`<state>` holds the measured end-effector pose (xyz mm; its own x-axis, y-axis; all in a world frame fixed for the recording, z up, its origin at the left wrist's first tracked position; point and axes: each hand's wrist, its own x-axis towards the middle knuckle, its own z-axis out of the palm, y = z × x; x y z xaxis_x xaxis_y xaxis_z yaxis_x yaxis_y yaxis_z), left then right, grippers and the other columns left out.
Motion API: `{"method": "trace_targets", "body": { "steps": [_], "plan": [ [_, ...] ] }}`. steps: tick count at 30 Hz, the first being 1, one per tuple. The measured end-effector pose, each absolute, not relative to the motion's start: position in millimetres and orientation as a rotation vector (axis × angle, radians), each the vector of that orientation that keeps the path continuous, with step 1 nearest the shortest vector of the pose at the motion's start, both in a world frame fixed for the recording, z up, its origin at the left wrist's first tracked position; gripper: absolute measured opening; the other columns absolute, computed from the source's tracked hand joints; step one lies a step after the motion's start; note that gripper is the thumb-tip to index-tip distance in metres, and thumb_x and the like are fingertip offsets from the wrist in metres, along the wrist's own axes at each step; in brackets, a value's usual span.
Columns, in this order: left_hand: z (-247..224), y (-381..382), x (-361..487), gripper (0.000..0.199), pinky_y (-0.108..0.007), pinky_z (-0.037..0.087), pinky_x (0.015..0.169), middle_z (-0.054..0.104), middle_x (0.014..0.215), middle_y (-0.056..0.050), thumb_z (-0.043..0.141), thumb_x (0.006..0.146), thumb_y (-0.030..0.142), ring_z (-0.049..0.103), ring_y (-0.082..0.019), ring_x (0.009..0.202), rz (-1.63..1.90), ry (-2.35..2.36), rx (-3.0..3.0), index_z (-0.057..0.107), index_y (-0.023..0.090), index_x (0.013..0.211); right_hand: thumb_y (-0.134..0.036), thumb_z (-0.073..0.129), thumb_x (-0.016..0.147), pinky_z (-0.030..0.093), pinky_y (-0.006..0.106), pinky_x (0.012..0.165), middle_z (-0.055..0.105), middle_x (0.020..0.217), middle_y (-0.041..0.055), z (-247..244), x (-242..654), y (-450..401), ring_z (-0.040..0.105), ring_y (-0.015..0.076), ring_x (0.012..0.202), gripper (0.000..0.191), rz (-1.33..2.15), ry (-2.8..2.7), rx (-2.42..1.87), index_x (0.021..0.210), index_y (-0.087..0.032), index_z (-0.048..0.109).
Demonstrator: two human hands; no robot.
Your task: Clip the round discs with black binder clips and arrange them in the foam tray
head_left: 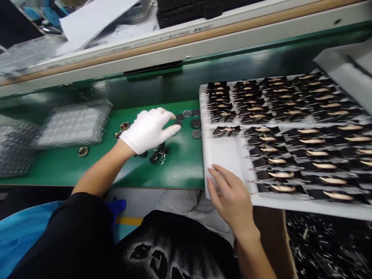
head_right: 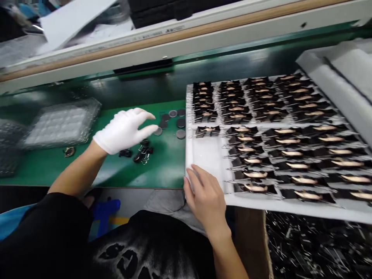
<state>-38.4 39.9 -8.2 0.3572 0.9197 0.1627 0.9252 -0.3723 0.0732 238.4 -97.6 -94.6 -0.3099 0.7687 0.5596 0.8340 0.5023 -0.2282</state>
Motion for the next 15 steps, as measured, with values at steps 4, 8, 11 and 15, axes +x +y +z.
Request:
{"method": "trace_targets", "body": {
  "steps": [4,8,11,15],
  "plan": [
    [-22,17,-110,0.041,-0.039,0.049,0.100,0.074,0.125,-0.006,0.049,0.103,0.053,0.069,-0.026,0.114,-0.288,-1.924,-2.623,0.072,0.025,0.123,-0.017,0.068,0.097,0.059,0.045,0.092,0.073,0.123,0.0170,-92,239,-97,0.073,0.0304,0.104,0.029,-0.144,-2.183,-1.282,0.125,-0.013,0.067],
    [-64,-13,-120,0.045,-0.041,0.047,0.095,0.072,0.130,-0.010,0.053,0.104,0.051,0.067,-0.027,0.114,-0.157,-1.828,-2.664,0.064,0.026,0.139,-0.017,0.066,0.098,0.056,0.054,0.097,0.069,0.128,0.0217,-75,225,-94,0.068,0.0385,0.116,0.030,-0.164,-2.336,-1.276,0.127,-0.011,0.065],
    [-84,-11,-110,0.043,-0.046,0.042,0.091,0.070,0.129,-0.014,0.052,0.106,0.047,0.065,-0.031,0.111,-0.092,-1.715,-2.550,0.063,0.026,0.141,-0.019,0.062,0.100,0.054,0.052,0.096,0.070,0.127,0.0208,-53,202,-87,0.066,0.0378,0.117,0.027,-0.214,-2.476,-1.157,0.125,-0.010,0.066],
    [-87,19,-102,0.039,-0.043,0.037,0.081,0.073,0.097,-0.013,0.043,0.109,0.042,0.064,-0.029,0.093,-0.002,-1.483,-2.652,0.075,0.020,0.104,-0.013,0.054,0.099,0.053,0.046,0.084,0.072,0.120,0.0182,-33,167,-47,0.067,0.0329,0.106,0.022,-0.239,-2.733,-1.067,0.114,-0.011,0.069]
  ]
}}
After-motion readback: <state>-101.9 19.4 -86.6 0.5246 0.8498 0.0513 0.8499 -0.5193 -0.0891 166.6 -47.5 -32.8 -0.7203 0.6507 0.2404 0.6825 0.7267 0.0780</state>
